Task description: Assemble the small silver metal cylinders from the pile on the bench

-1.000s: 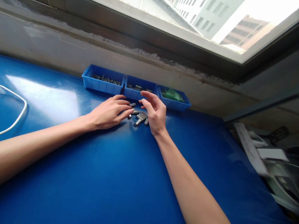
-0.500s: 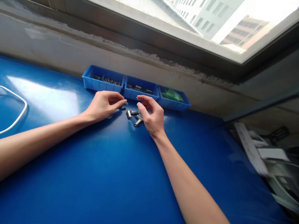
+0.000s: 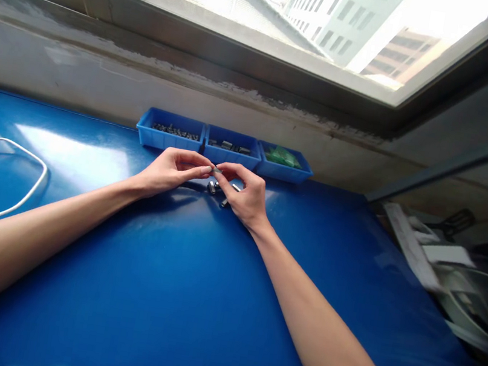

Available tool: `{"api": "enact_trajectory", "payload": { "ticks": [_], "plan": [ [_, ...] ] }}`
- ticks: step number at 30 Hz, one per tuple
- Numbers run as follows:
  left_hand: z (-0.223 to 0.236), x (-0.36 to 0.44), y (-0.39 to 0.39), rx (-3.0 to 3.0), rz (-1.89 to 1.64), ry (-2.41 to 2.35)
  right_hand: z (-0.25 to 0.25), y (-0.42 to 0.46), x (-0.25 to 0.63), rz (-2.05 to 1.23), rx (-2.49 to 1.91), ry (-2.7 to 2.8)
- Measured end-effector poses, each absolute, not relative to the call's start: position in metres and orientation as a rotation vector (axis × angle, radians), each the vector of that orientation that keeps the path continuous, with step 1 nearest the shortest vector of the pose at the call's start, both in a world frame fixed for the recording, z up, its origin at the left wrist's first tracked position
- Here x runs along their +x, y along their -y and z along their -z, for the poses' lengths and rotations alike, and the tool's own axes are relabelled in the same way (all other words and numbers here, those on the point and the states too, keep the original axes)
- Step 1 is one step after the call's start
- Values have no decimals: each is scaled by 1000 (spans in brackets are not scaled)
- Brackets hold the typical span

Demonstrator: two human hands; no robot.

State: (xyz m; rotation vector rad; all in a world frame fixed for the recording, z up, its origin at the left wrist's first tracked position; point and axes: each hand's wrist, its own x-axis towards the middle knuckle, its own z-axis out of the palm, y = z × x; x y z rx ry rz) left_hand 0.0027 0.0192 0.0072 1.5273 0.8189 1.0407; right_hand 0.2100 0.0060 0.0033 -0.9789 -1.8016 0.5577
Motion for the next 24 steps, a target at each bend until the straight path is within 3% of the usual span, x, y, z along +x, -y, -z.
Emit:
{"api": "enact_trajectory", "payload": {
  "ticks": [5,11,24],
  "plan": [
    [-7,4,-19,1699,-1099,-878,-6,-21,208,-711,-1042,1443],
    [-6,9,-10,2339,-978,-923,-11,-43,218,-872,-1053,1065],
    [5,9,-16,2494,-932,-970,0,-28,216,-735,-1008,1328]
  ]
}}
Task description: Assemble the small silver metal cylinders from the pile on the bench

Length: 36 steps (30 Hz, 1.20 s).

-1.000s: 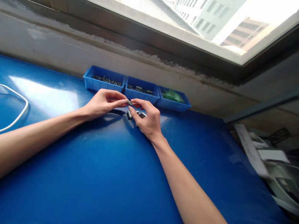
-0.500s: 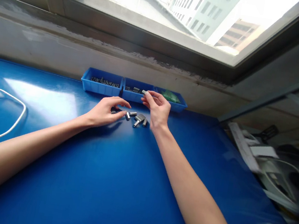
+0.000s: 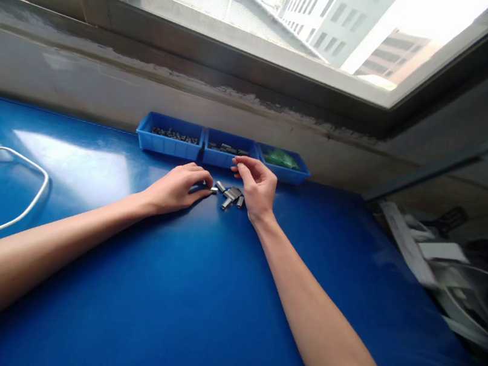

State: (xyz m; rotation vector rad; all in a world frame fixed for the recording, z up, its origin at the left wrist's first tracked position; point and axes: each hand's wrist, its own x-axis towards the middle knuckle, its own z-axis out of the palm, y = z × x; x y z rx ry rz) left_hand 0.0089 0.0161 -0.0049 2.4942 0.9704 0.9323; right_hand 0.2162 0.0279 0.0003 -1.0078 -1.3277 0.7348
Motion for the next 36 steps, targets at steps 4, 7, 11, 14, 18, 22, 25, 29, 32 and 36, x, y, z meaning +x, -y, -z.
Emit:
{"api": "enact_trajectory", "payload": {
  "ticks": [4,7,11,14,18,22,25,29,32,36],
  "plan": [
    [2,9,-16,2276,-972,-994,0,-20,217,-729,-999,1382],
    [-1,7,-18,1917,-1037,-996,1,-15,216,-726,-1025,1473],
    [-3,1,-24,1586,-1124,-965,0,-11,214,-705,-1078,1585],
    [-1,-1,-28,1486,-1178,-939,-2,-9,212,-686,-1082,1646],
    [1,-1,-29,1484,-1179,-932,-4,-5,210,-597,-1041,1786],
    [0,0,-28,1539,-1160,-930,-3,-4,209,-580,-993,1855],
    [-1,-1,-28,1585,-1130,-905,-1,-6,209,-618,-987,1835],
    [-2,0,-26,1666,-1075,-860,2,-8,210,-731,-987,1787],
    [-2,3,-23,1742,-1064,-865,3,-13,212,-817,-992,1698],
    [-3,8,-18,2002,-1099,-954,2,-25,214,-815,-998,1452]
  ]
}}
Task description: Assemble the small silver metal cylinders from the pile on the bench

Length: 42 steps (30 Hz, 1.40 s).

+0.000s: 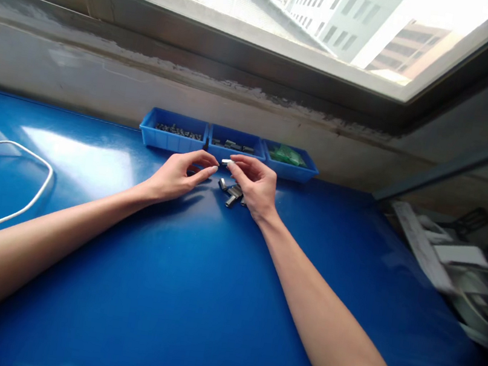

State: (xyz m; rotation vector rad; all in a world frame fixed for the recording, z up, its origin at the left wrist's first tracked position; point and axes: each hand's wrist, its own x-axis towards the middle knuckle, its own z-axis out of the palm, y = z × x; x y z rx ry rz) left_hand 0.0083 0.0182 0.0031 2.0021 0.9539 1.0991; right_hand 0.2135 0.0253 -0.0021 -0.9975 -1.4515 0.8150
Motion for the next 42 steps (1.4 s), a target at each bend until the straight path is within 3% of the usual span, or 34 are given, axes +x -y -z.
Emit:
{"api": "enact_trajectory", "payload": {
  "ticks": [5,11,19,23,31,42],
  "plan": [
    [1,13,-17,2474,-1006,-878,3,-41,217,-818,-1030,1246],
    [8,13,-15,2627,-735,-823,6,-42,220,-851,-1048,1312],
    [9,10,-21,2562,-939,-928,5,-33,220,-845,-1042,1315],
    [6,9,-19,2430,-970,-987,4,-30,220,-838,-1045,1354],
    [-5,4,-21,1575,-1152,-929,2,-23,216,-780,-1013,1424],
    [-5,0,-23,1488,-1189,-908,-8,-6,207,-554,-965,1864]
  ]
}}
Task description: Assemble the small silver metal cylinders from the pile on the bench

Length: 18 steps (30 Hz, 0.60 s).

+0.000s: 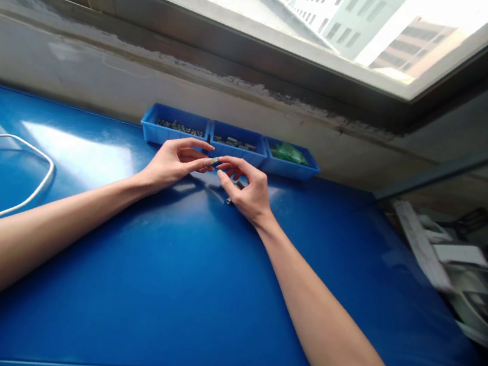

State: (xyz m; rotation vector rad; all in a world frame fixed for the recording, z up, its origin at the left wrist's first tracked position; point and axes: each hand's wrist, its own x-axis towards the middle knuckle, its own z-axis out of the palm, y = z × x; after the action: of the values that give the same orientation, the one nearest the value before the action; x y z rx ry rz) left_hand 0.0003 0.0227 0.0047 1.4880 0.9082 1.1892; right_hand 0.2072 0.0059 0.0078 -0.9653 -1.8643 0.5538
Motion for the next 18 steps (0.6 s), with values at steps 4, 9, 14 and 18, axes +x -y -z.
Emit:
{"api": "enact_trajectory", "payload": {
  "ticks": [4,9,14,18],
  "plan": [
    [-4,1,-23,1496,-1178,-901,-6,-9,208,-590,-974,1871],
    [-6,1,-22,1544,-1123,-837,-3,-11,209,-663,-951,1848],
    [-6,3,-20,1627,-1088,-843,1,-16,211,-846,-962,1720],
    [-5,8,-18,1786,-1077,-911,2,-26,214,-820,-985,1493]
  ]
}}
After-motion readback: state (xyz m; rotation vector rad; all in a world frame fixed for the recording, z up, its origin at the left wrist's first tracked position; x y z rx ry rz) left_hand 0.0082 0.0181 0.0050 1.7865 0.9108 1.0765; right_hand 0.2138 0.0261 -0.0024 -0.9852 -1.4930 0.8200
